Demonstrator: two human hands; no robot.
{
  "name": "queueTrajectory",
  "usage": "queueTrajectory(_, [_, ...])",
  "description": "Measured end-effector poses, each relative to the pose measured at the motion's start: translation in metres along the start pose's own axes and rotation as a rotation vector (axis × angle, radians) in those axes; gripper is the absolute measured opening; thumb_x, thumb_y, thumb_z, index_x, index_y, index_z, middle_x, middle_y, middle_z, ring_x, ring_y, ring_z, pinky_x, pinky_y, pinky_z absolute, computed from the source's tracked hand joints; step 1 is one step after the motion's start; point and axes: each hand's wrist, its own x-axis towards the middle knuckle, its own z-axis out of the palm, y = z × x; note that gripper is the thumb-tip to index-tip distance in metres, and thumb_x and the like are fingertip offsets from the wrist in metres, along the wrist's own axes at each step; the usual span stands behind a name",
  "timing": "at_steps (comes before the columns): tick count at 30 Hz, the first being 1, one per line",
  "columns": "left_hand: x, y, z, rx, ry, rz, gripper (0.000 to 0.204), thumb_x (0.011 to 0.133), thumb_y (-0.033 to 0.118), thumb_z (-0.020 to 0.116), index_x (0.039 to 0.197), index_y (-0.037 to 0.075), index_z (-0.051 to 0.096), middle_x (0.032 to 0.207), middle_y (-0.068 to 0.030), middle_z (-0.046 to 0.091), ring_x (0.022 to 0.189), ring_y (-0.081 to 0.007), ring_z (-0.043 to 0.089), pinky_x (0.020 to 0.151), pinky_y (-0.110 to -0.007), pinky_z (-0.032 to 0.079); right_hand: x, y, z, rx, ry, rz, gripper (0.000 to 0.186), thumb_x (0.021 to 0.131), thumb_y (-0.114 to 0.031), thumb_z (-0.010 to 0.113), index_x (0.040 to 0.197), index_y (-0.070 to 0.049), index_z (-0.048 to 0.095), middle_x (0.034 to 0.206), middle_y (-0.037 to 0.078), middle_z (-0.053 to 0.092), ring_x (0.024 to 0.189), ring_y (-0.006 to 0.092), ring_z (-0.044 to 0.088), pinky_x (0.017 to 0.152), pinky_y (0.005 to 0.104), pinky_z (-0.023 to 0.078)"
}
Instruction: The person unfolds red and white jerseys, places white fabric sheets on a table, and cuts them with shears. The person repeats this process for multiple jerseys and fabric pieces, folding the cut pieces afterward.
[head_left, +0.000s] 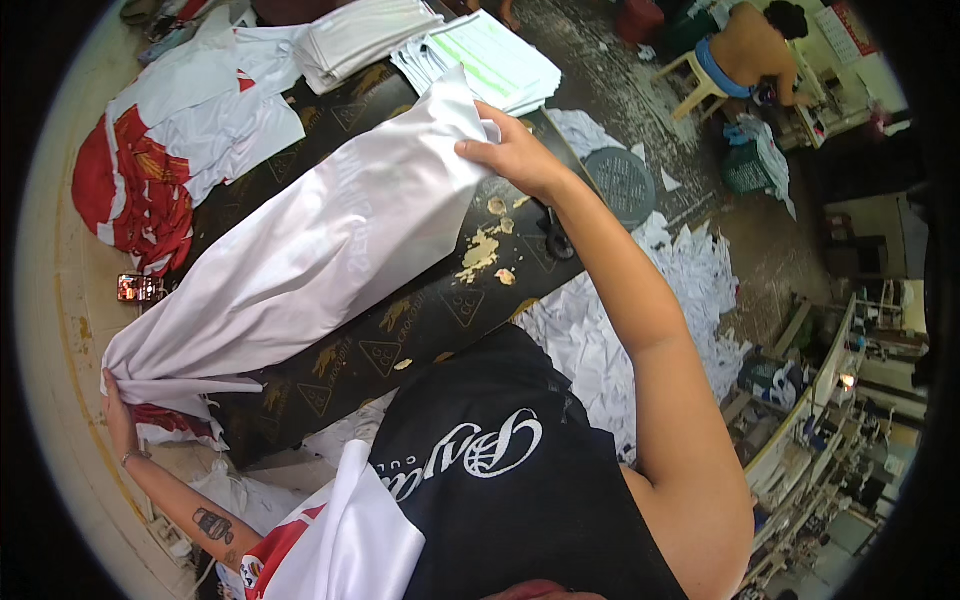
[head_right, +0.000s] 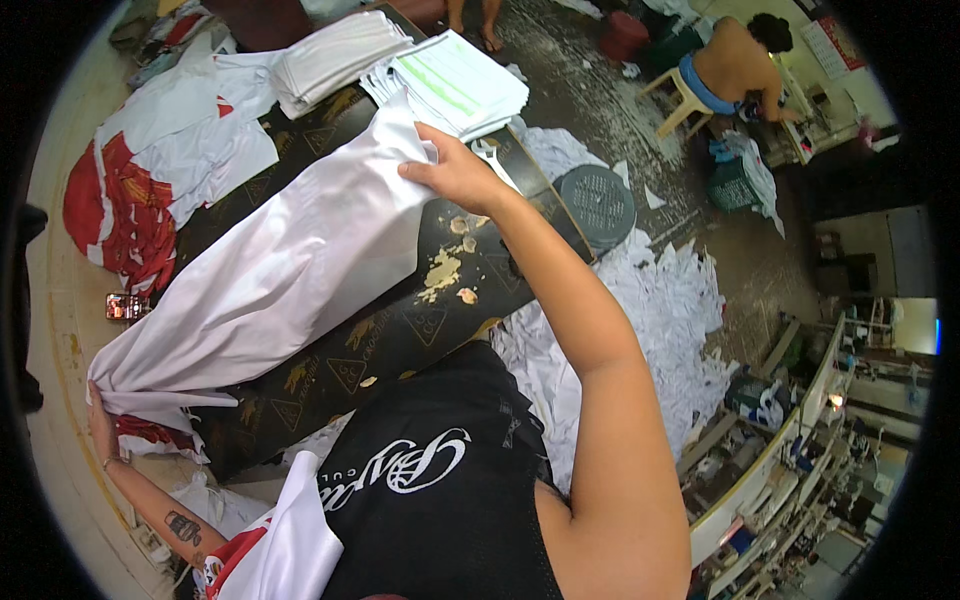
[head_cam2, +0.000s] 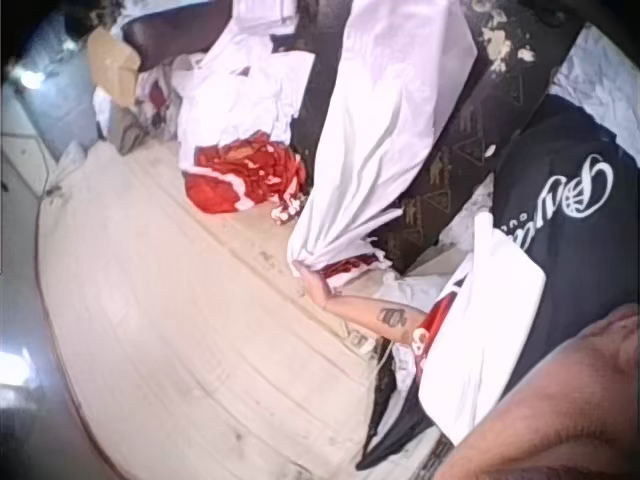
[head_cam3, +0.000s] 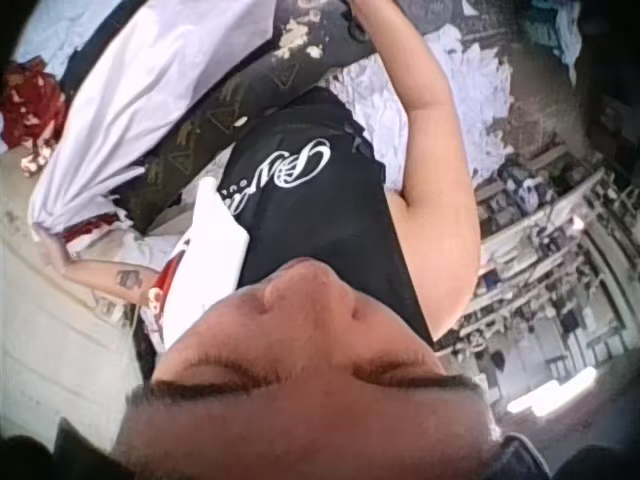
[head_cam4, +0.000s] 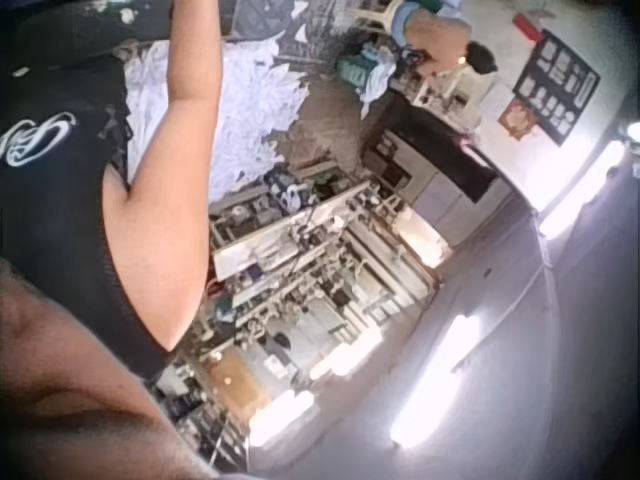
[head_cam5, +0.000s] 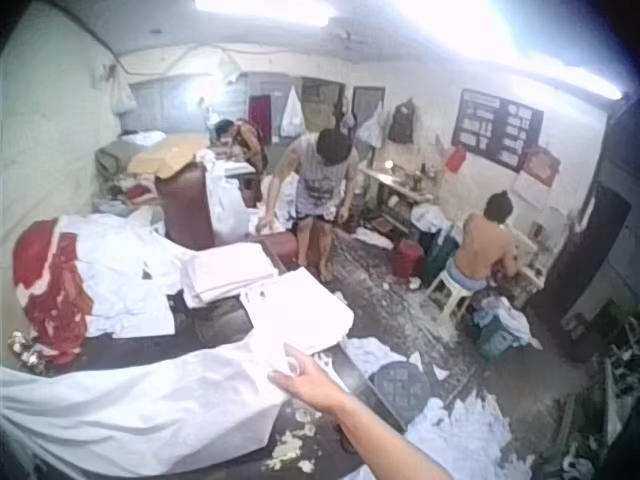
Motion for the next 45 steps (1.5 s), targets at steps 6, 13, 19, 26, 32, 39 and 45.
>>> queueTrajectory(6, [0.073,0.036,0.032,0.12,-0.119,0.157,0.079,0.105,0.059,0.055,0.149,-0.007,0.049,0.147,-0.0163,0.055,0.137,-0.0238,0.05,0.118,-0.037,0.035,-0.049,0.05,0.037,0.123,0.168,0.33,0.052,0.083,-0.004,0.081,0.133,-0.002,0.064,0.115,0.005,0.073,0.1,0.0143,0.07,0.084,0.0308,0.057])
queueTrajectory(13, [0.075,0.015,0.004,0.234,-0.137,0.182,0.076,0.105,0.059,0.055,0.149,-0.003,0.052,0.148,-0.0169,0.055,0.138,-0.0244,0.049,0.119,-0.037,0.033,-0.057,0.044,0.049,-0.227,0.263,0.228,0.036,0.099,-0.004,0.063,0.135,-0.001,0.063,0.115,0.005,0.071,0.103,0.0131,0.064,0.092,0.0284,0.051])
queueTrajectory(19, [0.073,0.009,-0.047,-0.162,-0.161,0.198,0.073,0.106,0.053,0.057,0.149,-0.005,0.05,0.148,-0.016,0.056,0.137,-0.0228,0.053,0.118,-0.037,0.038,-0.05,0.044,0.012,-0.005,0.612,0.055,0.03,0.102,-0.011,0.066,0.129,0.002,0.065,0.115,0.013,0.072,0.103,0.0184,0.069,0.085,0.0336,0.057])
queueTrajectory(26, [0.13,0.032,-0.063,-0.562,0.0,0.274,0.069,0.106,0.05,0.06,0.146,-0.005,0.051,0.145,-0.0152,0.056,0.135,-0.0221,0.054,0.115,-0.037,0.042,-0.069,0.036,-0.021,-0.924,0.408,0.621,0.04,0.099,-0.028,0.069,0.105,0.011,0.07,0.094,0.027,0.075,0.087,0.0363,0.075,0.079,0.0469,0.056])
queueTrajectory(32, [0.135,0.056,-0.135,-0.758,0.128,0.285,0.073,0.105,0.051,0.062,0.149,-0.006,0.049,0.151,-0.0142,0.053,0.137,-0.0221,0.053,0.117,-0.037,0.041,-0.03,-0.065,-0.044,-1.182,0.411,0.399,0.071,0.097,-0.06,0.057,0.131,0.002,0.066,0.126,0.034,0.066,0.121,0.0463,0.065,0.104,0.0475,0.05])
queueTrajectory(39, [0.065,0.077,-0.207,-0.85,0.192,0.319,0.068,0.105,0.049,0.061,0.147,-0.004,0.052,0.15,-0.0118,0.055,0.136,-0.0208,0.053,0.117,-0.036,0.041,-0.006,-0.203,-0.078,-1.371,-0.112,0.222,0.064,0.091,-0.05,0.07,0.129,0.002,0.071,0.127,0.027,0.07,0.118,0.0348,0.069,0.104,0.0408,0.051])
queueTrajectory(45, [0.038,0.08,-0.196,-0.925,0.055,0.303,0.06,0.107,0.045,0.059,0.145,-0.002,0.056,0.148,-0.0096,0.058,0.134,-0.0197,0.055,0.116,-0.036,0.042,-0.007,-0.253,-0.112,-0.06,0.066,-0.356,0.04,0.098,-0.01,0.065,0.137,-0.002,0.066,0.112,0.007,0.075,0.096,0.0114,0.07,0.085,0.0286,0.059])
